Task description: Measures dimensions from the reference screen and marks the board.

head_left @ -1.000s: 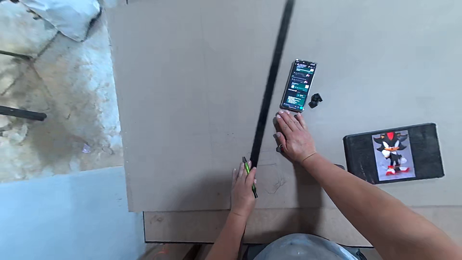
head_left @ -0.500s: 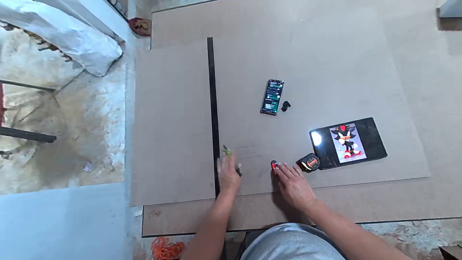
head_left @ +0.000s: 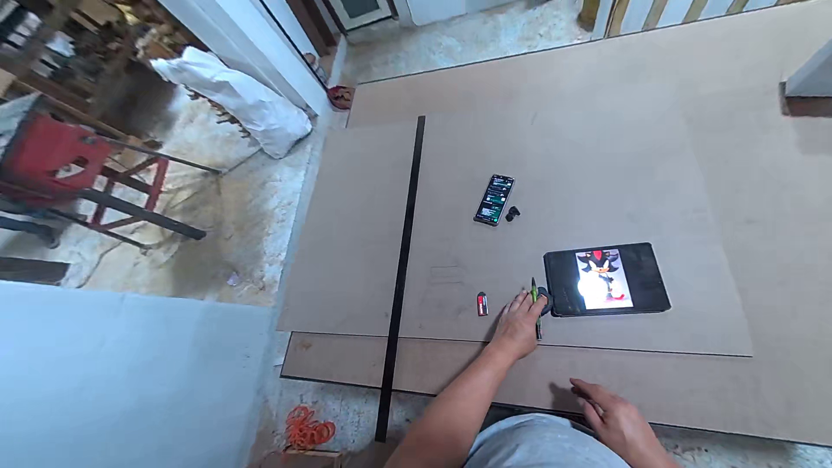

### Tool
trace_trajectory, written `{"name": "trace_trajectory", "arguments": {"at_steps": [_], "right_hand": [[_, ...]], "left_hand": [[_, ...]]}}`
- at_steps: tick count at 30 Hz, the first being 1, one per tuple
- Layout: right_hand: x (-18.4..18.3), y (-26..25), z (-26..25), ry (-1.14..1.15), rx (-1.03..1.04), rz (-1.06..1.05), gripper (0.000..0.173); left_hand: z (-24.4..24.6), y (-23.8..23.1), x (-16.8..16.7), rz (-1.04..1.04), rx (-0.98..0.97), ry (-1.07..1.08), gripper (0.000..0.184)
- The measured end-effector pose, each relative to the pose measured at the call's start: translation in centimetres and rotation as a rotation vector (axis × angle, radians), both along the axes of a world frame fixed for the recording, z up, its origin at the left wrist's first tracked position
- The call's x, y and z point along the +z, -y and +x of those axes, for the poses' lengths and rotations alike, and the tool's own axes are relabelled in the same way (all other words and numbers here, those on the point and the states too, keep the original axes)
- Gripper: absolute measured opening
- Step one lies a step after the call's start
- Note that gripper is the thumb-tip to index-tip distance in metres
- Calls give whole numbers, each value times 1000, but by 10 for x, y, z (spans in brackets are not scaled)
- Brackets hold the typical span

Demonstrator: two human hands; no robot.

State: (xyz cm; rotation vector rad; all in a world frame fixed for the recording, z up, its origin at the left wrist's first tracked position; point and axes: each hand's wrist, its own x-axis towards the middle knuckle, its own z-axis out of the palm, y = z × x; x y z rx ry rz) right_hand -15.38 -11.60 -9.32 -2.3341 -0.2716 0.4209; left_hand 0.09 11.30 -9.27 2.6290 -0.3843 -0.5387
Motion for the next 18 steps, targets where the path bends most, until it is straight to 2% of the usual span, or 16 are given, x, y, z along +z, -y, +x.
{"name": "trace_trajectory", "arguments": {"at_steps": [6, 11, 15, 18], "right_hand": [[0, 82, -10, -33, -58, -3, 40], [-8, 135, -15, -14, -78, 37, 39], [-20, 169, -17, -44, -102, 61, 39], [-9, 185, -15, -104, -111, 83, 37]], "left_hand": [[4, 30, -3, 73, 153, 69, 62], [-6, 39, -19, 134, 300, 46, 75], [-10, 50, -25, 149, 391, 58, 71], [-26, 55, -16, 147, 436, 6, 68]]}}
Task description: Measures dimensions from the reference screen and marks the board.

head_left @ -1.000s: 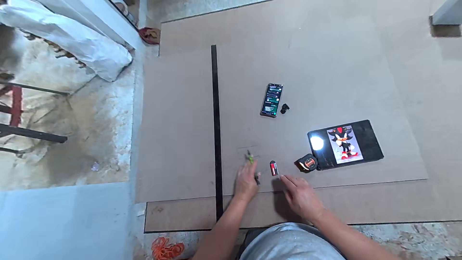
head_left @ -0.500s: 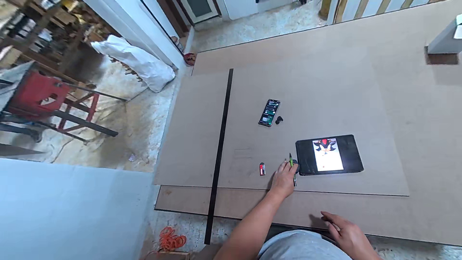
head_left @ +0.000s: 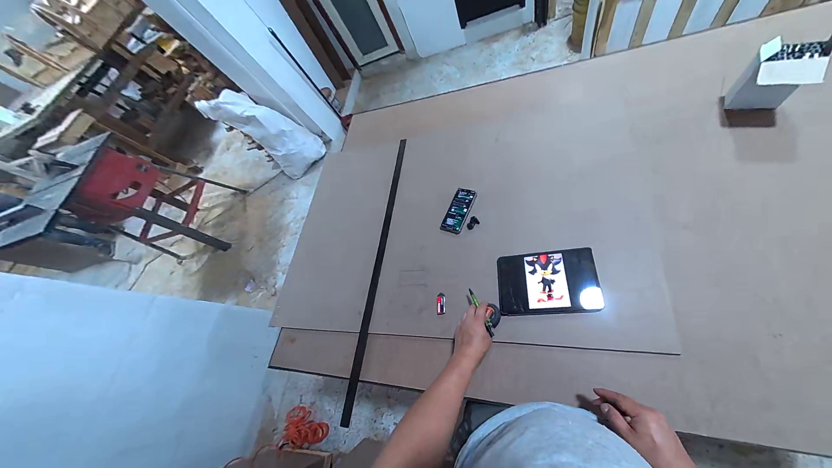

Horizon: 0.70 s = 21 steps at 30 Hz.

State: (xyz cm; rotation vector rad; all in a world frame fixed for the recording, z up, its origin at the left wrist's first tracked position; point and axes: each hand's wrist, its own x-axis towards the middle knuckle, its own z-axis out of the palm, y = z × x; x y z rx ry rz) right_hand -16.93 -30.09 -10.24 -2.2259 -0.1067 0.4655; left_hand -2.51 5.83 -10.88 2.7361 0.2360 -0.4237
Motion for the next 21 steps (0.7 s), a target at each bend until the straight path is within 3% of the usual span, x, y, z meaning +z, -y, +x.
{"name": "trace_trajectory", "arguments": {"at_steps": [6, 9, 12, 16, 21], "right_hand": [[12, 3, 32, -130, 63, 135, 44], [29, -9, 48, -244, 97, 246, 49], [46, -28, 62, -313, 147, 355, 62], [52, -47, 69, -427, 272, 370, 76], [55, -46, 71, -516, 164, 562, 69]], "left_hand": [[-59, 11, 25, -315, 79, -174, 64], [-89, 31, 50, -477, 23, -286, 66], [-94, 56, 78, -592, -100, -400, 66], [-80, 78, 98, -580, -219, -526, 58], [-70, 70, 103, -898, -13, -361, 58]]}}
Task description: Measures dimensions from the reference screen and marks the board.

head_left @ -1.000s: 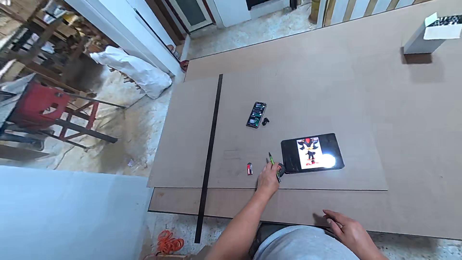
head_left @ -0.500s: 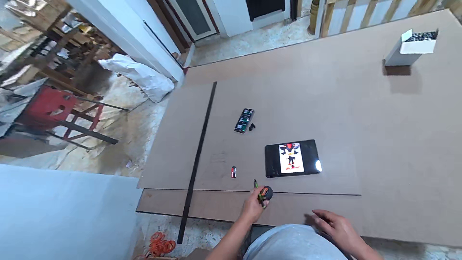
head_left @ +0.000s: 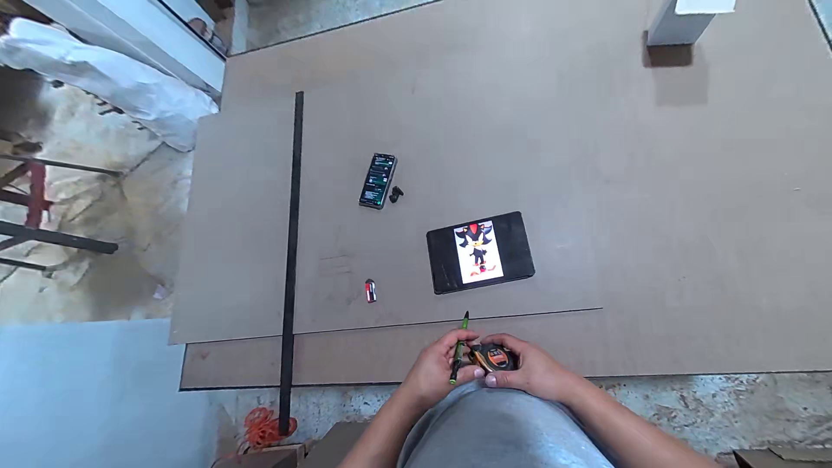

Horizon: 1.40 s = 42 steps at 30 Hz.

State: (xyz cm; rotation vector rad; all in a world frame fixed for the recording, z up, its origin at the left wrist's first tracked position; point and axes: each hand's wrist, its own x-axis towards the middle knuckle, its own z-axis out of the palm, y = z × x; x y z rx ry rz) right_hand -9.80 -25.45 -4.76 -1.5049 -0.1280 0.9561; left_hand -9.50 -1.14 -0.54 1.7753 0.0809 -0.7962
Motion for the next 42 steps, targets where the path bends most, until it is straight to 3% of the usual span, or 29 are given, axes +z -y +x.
{"name": "trace_trajectory", "arguments": {"at_steps": [4, 6, 13, 23, 30, 34, 37, 42], "right_hand": [[-4, 4, 4, -29, 36, -12, 64], [-7, 5, 7, -8, 71, -54, 62], [-5, 8, 15, 4, 74, -92, 58], [-12, -8, 28, 104, 238, -272, 50], [-32, 8, 61, 321, 165, -305, 16], [-38, 22, 72, 298, 183, -296, 19], [-45, 31, 74, 333, 96, -212, 11], [-56, 32, 72, 330, -78, -179, 17]], "left_hand": [[-9, -5, -18, -30, 69, 104, 23], [-9, -4, -22, -55, 65, 62, 17], [11, 0, -16, -84, -23, -130, 23], [4, -12, -37, -57, -154, -18, 12], [42, -31, -32, -121, 28, 13, 8], [73, -38, -32, -133, 103, 74, 10], [91, -41, -41, -137, 127, 92, 13], [110, -34, -53, -150, 135, 158, 16]]}}
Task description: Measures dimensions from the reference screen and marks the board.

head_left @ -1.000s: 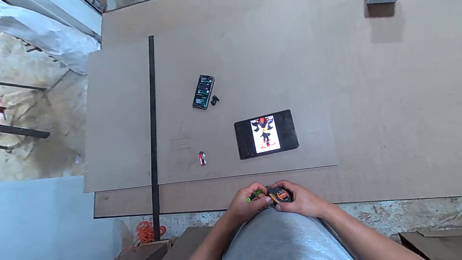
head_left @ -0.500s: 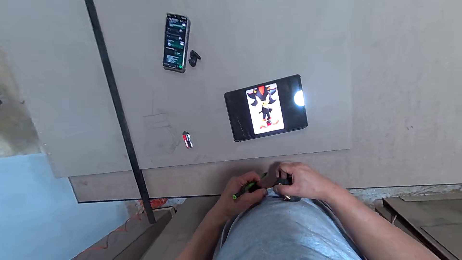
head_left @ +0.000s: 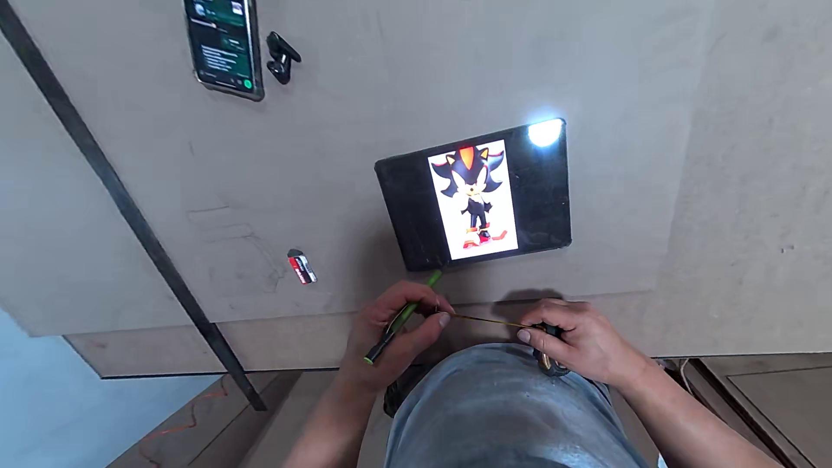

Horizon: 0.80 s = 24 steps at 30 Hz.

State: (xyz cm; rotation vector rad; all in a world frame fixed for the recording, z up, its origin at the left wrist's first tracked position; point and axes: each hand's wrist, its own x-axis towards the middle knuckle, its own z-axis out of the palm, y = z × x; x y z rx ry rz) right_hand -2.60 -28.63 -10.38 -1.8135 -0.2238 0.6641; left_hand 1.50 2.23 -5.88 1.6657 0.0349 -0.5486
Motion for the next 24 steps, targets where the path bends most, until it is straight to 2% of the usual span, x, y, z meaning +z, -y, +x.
{"name": "trace_trajectory", "arguments": {"at_steps": [4, 7, 10, 15, 18, 20, 24], "right_hand": [[-8, -5, -9, 106, -148, -22, 16], [-11, -7, -20, 110, -235, -110, 23], [-12, -6, -29, 66, -306, -196, 27], [-17, -3, -36, 137, -443, -288, 27], [-24, -1, -32, 219, -503, -387, 27], [-28, 2, -27, 245, -511, -458, 27], [-35, 7, -15, 343, -470, -591, 29]], "left_hand": [[11, 6, -8, 79, 103, 133, 20], [9, 0, -21, 409, 269, 188, 33], [-7, -1, -40, 601, 263, 64, 47], [-32, 22, -50, 578, 196, 59, 52], [-37, 23, -54, 456, -58, 157, 50], [-31, 18, -65, 454, -179, 301, 48], [4, -2, -100, 634, -63, 539, 47]]}}
